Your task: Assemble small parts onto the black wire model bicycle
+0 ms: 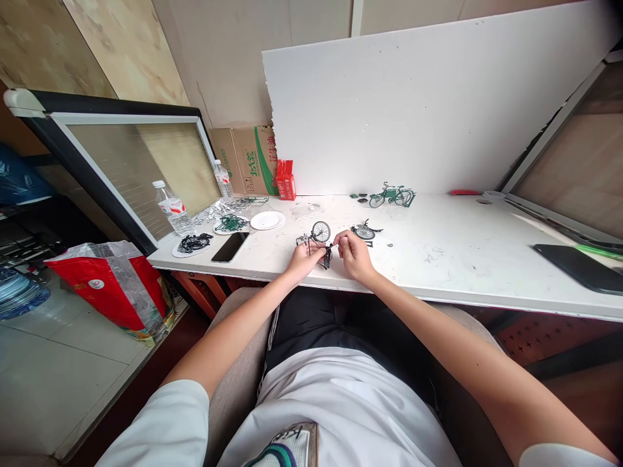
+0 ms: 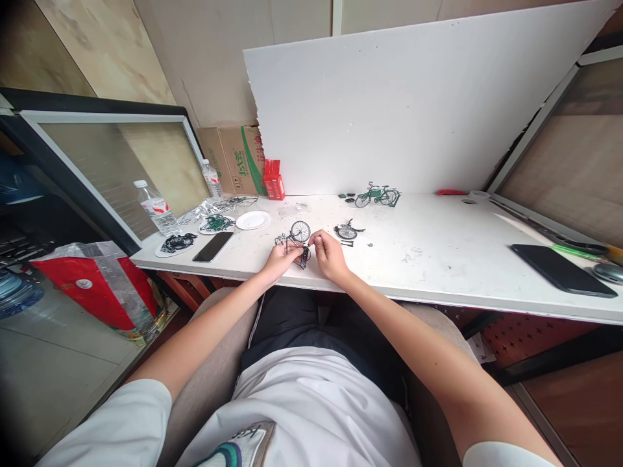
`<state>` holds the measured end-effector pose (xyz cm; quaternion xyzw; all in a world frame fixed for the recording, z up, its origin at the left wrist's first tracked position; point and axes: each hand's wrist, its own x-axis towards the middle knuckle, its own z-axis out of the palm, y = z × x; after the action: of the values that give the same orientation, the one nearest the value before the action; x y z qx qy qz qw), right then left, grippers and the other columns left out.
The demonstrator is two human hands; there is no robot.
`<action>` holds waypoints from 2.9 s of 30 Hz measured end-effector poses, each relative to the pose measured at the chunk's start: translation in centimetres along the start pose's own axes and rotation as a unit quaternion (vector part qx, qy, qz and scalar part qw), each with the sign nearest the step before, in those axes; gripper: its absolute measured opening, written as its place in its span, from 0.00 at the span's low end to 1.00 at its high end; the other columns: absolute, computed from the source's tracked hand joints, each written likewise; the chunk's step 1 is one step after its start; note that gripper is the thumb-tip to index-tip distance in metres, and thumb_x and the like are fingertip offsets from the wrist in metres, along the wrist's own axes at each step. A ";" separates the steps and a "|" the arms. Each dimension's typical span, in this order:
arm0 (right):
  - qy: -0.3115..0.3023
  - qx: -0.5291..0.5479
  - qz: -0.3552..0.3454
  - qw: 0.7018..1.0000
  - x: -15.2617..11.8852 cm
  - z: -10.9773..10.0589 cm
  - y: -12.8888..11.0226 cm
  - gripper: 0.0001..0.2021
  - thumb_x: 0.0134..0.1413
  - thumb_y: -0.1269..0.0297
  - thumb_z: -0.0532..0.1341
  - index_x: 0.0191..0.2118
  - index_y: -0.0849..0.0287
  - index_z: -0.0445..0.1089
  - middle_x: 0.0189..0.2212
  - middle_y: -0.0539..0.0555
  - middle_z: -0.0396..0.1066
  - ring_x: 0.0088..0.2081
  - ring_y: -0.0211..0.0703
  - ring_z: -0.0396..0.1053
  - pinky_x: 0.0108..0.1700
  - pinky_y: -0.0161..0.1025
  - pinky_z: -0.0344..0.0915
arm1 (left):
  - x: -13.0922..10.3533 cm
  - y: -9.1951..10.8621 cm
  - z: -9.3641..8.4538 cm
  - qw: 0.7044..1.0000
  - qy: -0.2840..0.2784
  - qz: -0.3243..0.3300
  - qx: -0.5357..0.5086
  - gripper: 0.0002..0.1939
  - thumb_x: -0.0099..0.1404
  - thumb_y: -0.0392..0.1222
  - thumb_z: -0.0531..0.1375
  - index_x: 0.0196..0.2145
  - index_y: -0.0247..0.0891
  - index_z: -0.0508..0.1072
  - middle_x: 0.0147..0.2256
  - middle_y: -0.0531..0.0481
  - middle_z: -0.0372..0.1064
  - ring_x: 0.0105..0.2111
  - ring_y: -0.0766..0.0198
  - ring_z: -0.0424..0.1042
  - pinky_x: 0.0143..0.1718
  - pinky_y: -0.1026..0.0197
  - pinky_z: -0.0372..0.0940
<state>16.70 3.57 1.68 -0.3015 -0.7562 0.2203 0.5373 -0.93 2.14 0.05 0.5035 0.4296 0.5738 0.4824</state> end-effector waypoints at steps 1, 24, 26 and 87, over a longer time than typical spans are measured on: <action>-0.002 -0.004 -0.002 1.000 0.0 0.0 0.1 0.24 0.74 0.42 0.47 0.38 0.54 0.69 0.24 0.50 0.65 0.26 0.42 0.63 0.33 0.40 0.61 | 0.0 0.0 0.0 1.000 0.002 -0.001 0.001 0.11 0.61 0.37 0.69 0.41 0.31 0.75 0.30 0.47 0.75 0.31 0.63 0.76 0.32 0.61 0.73; 0.028 -0.052 -0.063 0.996 0.2 0.1 0.2 0.20 0.74 0.50 0.52 0.58 0.52 0.73 0.41 0.59 0.70 0.40 0.49 0.70 0.40 0.48 0.73 | -0.3 0.4 0.0 1.000 0.023 0.000 0.016 0.09 0.61 0.35 0.69 0.39 0.32 0.76 0.29 0.50 0.74 0.28 0.66 0.73 0.35 0.61 0.72; 0.048 -0.049 -0.069 0.995 0.2 0.1 -0.1 0.19 0.72 0.50 0.55 0.58 0.51 0.74 0.40 0.58 0.72 0.39 0.48 0.71 0.37 0.46 0.73 | -0.3 0.4 0.0 1.000 0.021 -0.001 0.019 0.10 0.61 0.35 0.69 0.40 0.32 0.76 0.29 0.50 0.74 0.29 0.65 0.74 0.36 0.61 0.72; 0.056 -0.003 -0.060 0.997 0.5 -0.5 -0.2 0.15 0.61 0.51 0.69 0.48 0.54 0.83 0.37 0.54 0.84 0.35 0.49 0.82 0.41 0.45 0.82 | 0.2 0.0 -0.4 0.999 0.028 -0.001 0.025 0.09 0.58 0.35 0.70 0.37 0.33 0.76 0.30 0.49 0.74 0.30 0.65 0.73 0.35 0.63 0.69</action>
<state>16.98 3.78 2.30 -0.2695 -0.7422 0.1682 0.5901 -1.31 2.32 0.05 0.4990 0.4579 0.5759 0.4579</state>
